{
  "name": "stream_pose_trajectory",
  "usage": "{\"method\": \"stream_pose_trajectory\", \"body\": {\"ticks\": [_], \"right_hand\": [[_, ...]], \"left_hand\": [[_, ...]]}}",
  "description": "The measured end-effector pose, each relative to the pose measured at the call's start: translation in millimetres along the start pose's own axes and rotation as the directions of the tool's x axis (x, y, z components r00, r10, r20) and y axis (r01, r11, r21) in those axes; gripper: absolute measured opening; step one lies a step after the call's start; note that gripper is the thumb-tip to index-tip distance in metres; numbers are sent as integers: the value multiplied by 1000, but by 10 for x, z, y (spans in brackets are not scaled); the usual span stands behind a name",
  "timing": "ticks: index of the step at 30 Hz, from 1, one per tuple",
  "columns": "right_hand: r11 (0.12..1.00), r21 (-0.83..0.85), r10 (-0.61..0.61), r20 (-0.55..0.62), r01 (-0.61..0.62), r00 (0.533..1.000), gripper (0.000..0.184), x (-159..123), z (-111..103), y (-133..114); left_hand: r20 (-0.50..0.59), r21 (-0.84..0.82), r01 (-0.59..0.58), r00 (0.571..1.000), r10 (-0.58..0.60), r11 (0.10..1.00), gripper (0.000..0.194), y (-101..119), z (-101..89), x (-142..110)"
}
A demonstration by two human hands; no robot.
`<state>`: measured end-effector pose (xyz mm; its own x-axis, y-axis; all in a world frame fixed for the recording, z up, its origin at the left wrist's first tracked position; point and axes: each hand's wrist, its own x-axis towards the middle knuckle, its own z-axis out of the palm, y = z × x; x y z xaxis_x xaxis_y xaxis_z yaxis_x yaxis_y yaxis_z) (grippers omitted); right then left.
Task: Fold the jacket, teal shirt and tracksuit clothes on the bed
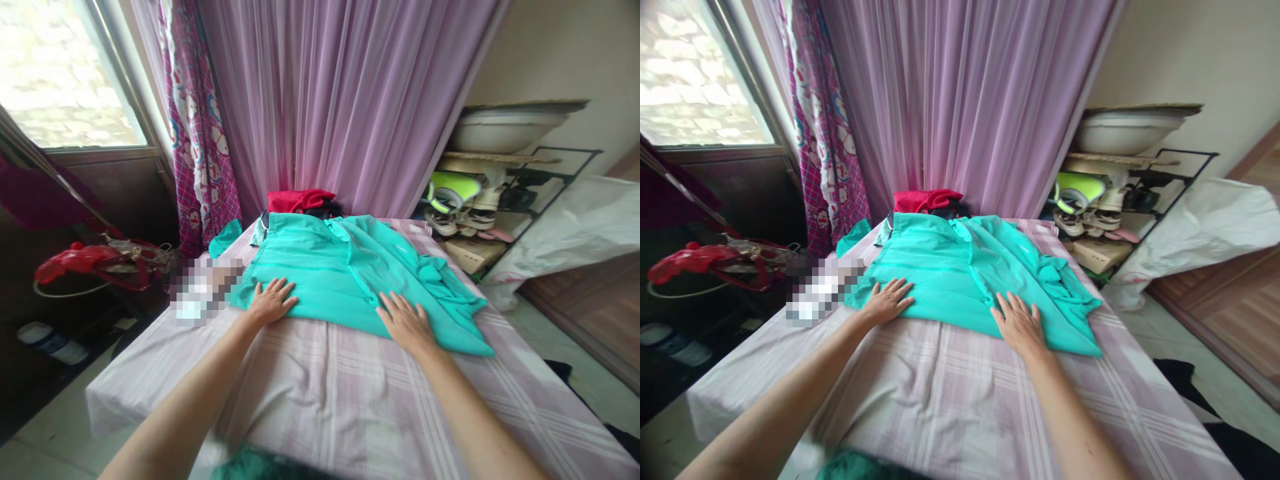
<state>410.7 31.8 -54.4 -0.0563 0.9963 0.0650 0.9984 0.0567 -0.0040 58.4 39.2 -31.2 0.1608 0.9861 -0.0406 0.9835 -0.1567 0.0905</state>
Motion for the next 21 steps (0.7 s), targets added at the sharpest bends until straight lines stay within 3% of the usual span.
{"method": "stream_pose_trajectory", "body": {"ticks": [7, 11, 16, 18, 21], "right_hand": [[998, -3, 56, 75, -56, 996, 58, 94, -40, 2], [996, 9, 86, 74, -87, 994, 59, 69, -89, -67], [998, 68, 16, 51, -19, 999, 61, -1, -119, -193], [997, 78, -12, 84, 5, 996, 61, -7, -110, -125], [999, 53, 2, 101, -7, 995, 59, -38, -74, 199]], "left_hand": [[55, -7, 92, 994, -91, 996, 61, -39, -71, 81], [32, 1, 81, 996, -81, 997, 61, -55, -45, 104], [-10, 17, 86, 996, -85, 996, 61, -95, 30, 138], [-17, 25, 91, 996, -90, 996, 62, -110, 46, 155], [-29, 30, 88, 996, -87, 996, 61, -123, 53, 172]]}}
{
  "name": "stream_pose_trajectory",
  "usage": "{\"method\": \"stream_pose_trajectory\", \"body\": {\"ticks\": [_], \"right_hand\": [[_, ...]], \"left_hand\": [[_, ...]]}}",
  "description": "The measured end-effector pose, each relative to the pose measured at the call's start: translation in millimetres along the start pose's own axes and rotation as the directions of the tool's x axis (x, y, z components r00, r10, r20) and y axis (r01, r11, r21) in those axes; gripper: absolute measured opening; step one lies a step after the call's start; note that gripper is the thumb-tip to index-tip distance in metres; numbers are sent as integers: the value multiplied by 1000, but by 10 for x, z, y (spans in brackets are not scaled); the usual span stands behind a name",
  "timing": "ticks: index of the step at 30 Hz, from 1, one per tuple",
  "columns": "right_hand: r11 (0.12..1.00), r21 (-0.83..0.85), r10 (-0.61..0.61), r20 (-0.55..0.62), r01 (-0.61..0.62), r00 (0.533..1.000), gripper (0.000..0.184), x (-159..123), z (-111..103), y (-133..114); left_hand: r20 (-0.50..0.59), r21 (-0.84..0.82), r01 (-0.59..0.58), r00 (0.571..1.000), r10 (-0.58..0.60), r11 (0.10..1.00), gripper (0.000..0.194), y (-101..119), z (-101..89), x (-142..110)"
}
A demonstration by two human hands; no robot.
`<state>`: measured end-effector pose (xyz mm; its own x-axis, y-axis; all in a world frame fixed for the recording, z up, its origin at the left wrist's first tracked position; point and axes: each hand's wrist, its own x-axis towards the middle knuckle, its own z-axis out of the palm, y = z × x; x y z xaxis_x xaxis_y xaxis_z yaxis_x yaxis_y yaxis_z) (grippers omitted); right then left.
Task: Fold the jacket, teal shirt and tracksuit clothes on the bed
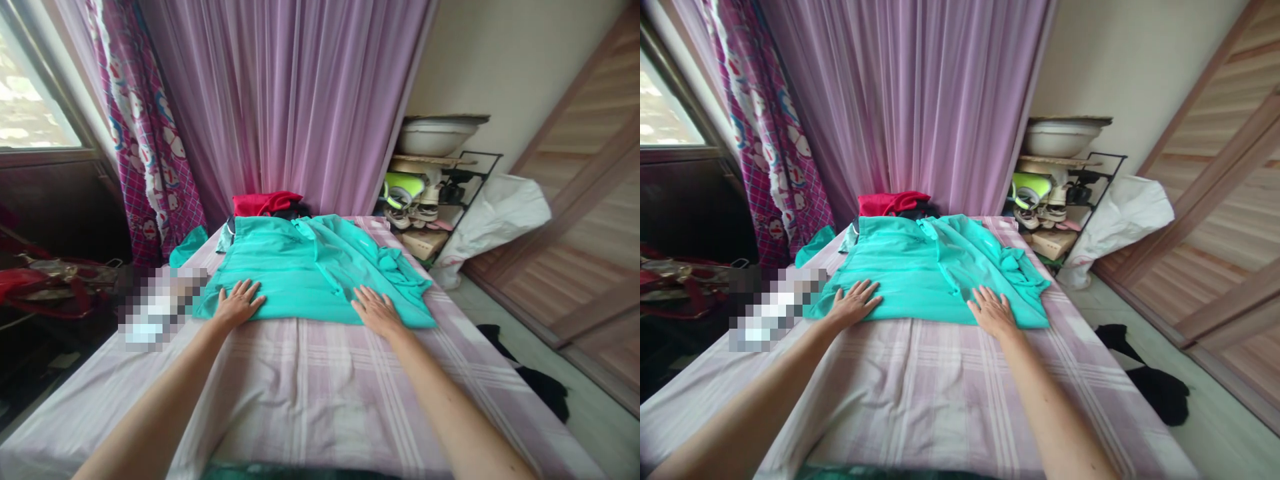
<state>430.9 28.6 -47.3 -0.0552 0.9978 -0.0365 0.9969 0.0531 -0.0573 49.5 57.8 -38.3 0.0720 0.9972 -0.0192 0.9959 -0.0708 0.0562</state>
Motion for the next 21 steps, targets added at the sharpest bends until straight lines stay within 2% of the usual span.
{"method": "stream_pose_trajectory", "body": {"ticks": [5, 8, 10, 14, 17, 21], "right_hand": [[997, -63, 37, -63, -41, 997, 55, -160, 2, 710], [994, -65, 80, -40, -83, 996, 54, -230, -73, 803], [992, -41, 118, -59, -120, 991, 53, -223, -144, 657], [994, 35, 104, -157, -99, 982, 55, -98, -217, 62], [998, 47, 43, -108, -38, 993, 61, -14, -145, -344], [999, 36, -7, -78, 10, 997, 64, -6, 2, -541]], "left_hand": [[19, 1, -1, 1000, 1, 1000, 61, -1, -16, 6], [22, 3, 3, 1000, -3, 1000, 61, 14, -26, 1], [10, -7, 13, 1000, -13, 1000, 60, 29, -29, -3], [16, -14, 16, 1000, -15, 1000, 61, 39, -35, -14], [14, -11, 7, 1000, -7, 1000, 60, 17, -53, -36], [-52, -16, 40, 998, -41, 999, 57, 136, -108, -94]]}}
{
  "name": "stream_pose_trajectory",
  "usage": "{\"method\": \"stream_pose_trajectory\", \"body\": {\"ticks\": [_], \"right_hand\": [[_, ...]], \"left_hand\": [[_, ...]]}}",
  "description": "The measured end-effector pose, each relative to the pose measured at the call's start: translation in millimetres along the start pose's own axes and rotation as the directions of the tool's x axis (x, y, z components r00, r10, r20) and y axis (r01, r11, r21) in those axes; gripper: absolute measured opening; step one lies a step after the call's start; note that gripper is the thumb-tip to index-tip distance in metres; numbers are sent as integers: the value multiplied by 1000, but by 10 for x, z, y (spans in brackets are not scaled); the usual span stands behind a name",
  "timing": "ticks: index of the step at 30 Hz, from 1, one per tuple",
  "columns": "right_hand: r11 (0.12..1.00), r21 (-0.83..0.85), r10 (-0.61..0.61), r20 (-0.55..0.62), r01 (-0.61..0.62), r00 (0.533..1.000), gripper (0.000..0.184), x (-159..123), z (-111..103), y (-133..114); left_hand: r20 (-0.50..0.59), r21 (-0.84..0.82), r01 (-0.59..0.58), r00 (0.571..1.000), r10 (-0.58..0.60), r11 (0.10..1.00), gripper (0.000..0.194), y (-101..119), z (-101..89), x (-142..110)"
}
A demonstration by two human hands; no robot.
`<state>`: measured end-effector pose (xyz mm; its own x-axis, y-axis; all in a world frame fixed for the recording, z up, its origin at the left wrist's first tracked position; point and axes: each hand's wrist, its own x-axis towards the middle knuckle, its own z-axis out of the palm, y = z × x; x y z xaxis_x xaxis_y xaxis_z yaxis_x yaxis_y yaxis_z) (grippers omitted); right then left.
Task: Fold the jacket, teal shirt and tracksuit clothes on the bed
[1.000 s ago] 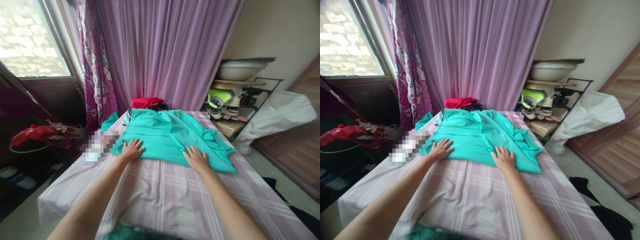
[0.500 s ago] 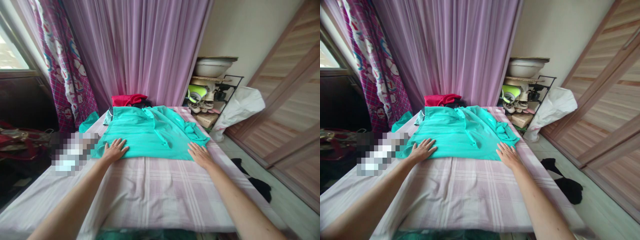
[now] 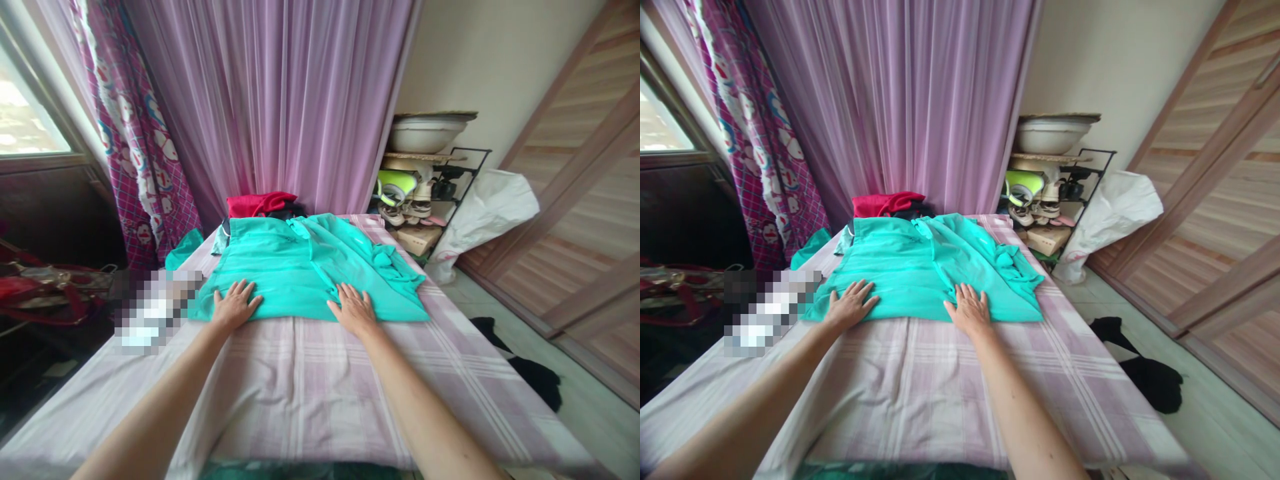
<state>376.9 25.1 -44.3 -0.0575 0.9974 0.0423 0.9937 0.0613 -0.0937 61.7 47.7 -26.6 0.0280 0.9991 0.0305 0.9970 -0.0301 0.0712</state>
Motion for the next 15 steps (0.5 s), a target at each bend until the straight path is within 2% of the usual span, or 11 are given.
{"method": "stream_pose_trajectory", "body": {"ticks": [2, 4, 6, 9, 10, 12, 15], "right_hand": [[1000, 1, -7, -20, 7, 1000, 64, -21, 27, 8], [1000, -4, -10, -29, 10, 1000, 64, -37, 23, 27], [1000, -14, -9, -31, 8, 999, 64, -46, 10, 35], [999, -34, -5, -37, 4, 999, 62, -51, 7, 29], [999, -42, -6, -41, 4, 999, 62, -52, 11, 27], [999, -54, -8, -45, 5, 999, 62, -52, 22, 26], [999, -54, -1, -39, -1, 999, 63, -51, 35, 30]], "left_hand": [[-67, -18, -8, 998, 7, 1000, 56, 232, -20, -47], [-115, -55, -105, 988, 99, 993, 57, 587, -13, -105], [-110, -101, -215, 973, 204, 971, 57, 991, 25, -164], [-87, -157, -281, 959, 271, 947, 61, 1448, 118, -222], [-90, -166, -287, 957, 275, 943, 61, 1520, 150, -232], [-102, -168, -290, 956, 276, 942, 61, 1530, 202, -242], [-124, -137, -272, 959, 256, 952, 59, 1309, 230, -246]]}}
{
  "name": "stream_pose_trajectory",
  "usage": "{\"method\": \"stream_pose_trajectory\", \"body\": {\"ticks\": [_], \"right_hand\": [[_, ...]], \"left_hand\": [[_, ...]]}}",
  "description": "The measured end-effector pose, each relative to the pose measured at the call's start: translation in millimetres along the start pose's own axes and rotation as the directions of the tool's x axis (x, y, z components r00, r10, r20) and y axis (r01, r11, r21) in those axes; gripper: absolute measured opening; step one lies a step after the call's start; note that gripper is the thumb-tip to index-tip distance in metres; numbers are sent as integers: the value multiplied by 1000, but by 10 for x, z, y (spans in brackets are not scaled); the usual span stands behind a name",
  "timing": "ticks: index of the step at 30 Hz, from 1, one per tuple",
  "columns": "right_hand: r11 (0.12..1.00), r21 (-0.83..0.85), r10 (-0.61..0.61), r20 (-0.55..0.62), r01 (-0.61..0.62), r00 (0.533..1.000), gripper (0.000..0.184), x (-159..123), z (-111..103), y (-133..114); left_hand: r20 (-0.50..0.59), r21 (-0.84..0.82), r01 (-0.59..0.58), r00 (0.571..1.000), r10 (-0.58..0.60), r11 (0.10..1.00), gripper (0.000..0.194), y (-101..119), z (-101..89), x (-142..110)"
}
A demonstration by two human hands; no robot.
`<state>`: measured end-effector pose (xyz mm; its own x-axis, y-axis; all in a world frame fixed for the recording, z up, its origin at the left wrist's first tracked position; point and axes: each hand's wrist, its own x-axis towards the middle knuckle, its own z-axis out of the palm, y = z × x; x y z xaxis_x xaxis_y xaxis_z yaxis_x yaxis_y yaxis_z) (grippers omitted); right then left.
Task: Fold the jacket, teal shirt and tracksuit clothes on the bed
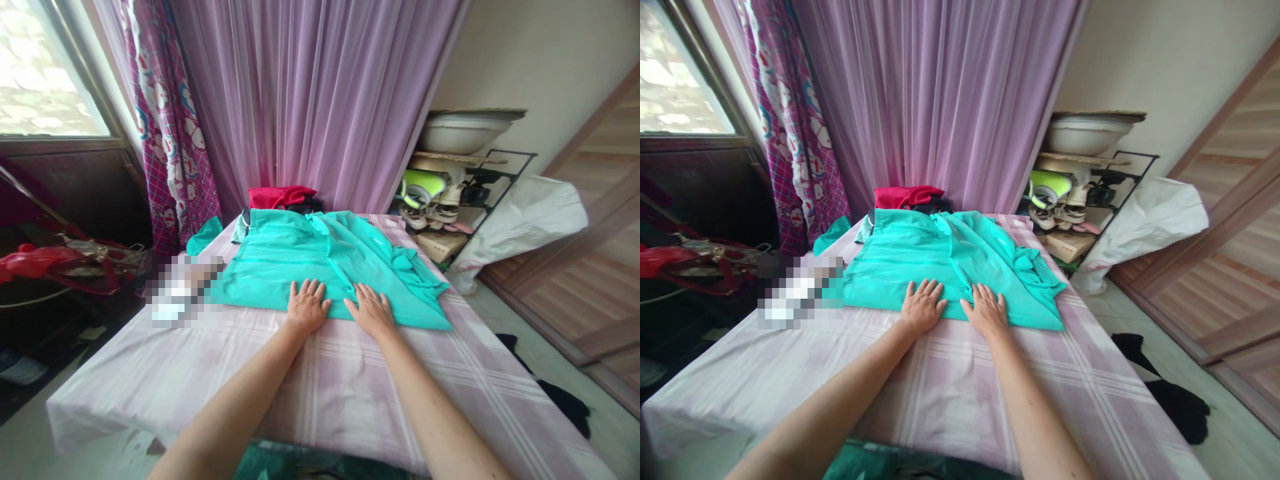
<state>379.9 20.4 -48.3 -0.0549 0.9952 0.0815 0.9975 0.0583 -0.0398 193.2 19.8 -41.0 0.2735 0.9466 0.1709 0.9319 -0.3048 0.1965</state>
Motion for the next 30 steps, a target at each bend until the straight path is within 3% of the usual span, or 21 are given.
{"method": "stream_pose_trajectory", "body": {"ticks": [7, 17, 20, 25, 27, 30], "right_hand": [[1000, 14, 9, -9, -9, 1000, 61, 4, 14, 14], [1000, 5, 2, -33, -1, 999, 59, -10, 10, 14], [1000, 10, 3, -29, -3, 1000, 59, -7, -1, 21], [997, 39, 65, -78, -62, 995, 62, -6, -55, -84], [998, 45, 41, -123, -36, 992, 61, -14, -55, -181], [999, 32, -25, -100, 28, 995, 58, -33, -10, -315]], "left_hand": [[-45, 100, 99, 994, -95, 990, 50, -697, -195, -180], [-2, 173, 181, 983, -184, 968, 53, -1775, -431, -412], [-10, 193, 185, 982, -186, 964, 53, -1879, -403, -427], [-34, 201, 190, 982, -187, 961, 56, -1826, -390, -425], [-30, 209, 188, 982, -186, 960, 57, -1803, -403, -430], [-22, 220, 188, 982, -188, 957, 57, -1793, -416, -443]]}}
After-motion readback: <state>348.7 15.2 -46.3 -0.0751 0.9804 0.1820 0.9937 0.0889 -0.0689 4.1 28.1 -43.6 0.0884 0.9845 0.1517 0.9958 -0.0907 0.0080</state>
